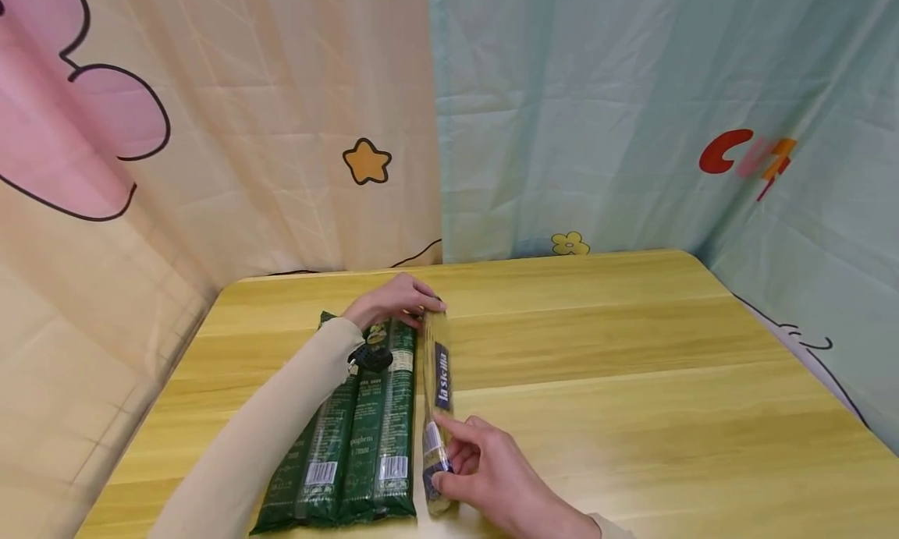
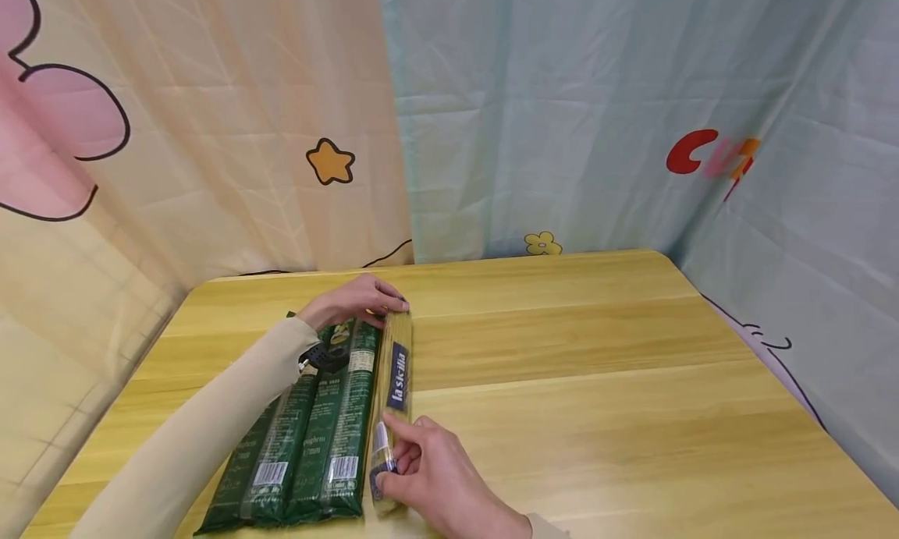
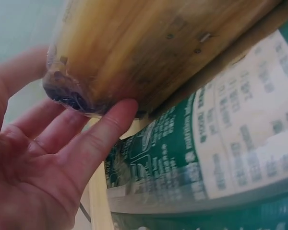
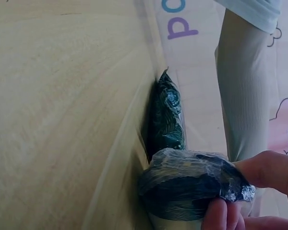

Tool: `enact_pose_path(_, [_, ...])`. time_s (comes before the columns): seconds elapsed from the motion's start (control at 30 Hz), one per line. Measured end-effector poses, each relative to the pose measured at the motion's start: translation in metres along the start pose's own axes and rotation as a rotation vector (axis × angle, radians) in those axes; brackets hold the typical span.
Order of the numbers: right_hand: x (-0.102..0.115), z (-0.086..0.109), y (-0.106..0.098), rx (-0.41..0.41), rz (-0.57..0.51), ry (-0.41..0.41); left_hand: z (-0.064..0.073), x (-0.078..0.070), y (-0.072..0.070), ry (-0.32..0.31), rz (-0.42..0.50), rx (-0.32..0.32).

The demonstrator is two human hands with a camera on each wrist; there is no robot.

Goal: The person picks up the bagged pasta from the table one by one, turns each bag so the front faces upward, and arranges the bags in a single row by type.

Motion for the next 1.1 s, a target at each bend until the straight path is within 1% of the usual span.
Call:
enact_pose_path(0.3, [-0.007, 0.0, 0.002, 0.001, -0.087, 0.007, 0.0, -0.002, 0.001, -0.007, 0.021, 0.007])
enact_pose_path(0.47, [-0.01, -0.001, 0.001, -0.015, -0.124, 0.02, 0.002, -0.004, 0.001, -0.032, 0.011, -0.01])
enact_pose_path(0.7, [-0.008, -0.001, -0.001, -0.021, -0.104, 0.0, 0.003, -0.009, 0.006, -0.068, -0.06, -0.044])
enact_pose_path(0.87, [-0.008, -0.001, -0.001, -0.015, -0.096, -0.002, 0.003, -0.01, 0.005, -0.079, -0.05, -0.09])
enact_pose_path(0.97, [-0.009, -0.001, -0.001, -0.012, -0.094, -0.001, 0.003, -0.01, 0.005, -0.072, -0.045, -0.096])
enact_pose_path(1.1, [-0.011, 0.0, -0.001, -0.006, -0.117, 0.008, 0.002, -0.01, 0.006, -0.069, -0.043, -0.1])
Point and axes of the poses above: each hand's wrist, its own z-axis away from the middle knuckle, its own y-axis out of the palm, x = y × z, the point moved 10 cm from there along -z, towards the middle knuckle, and after that the axes turned 4 degrees about x, right-handed, at the moved point
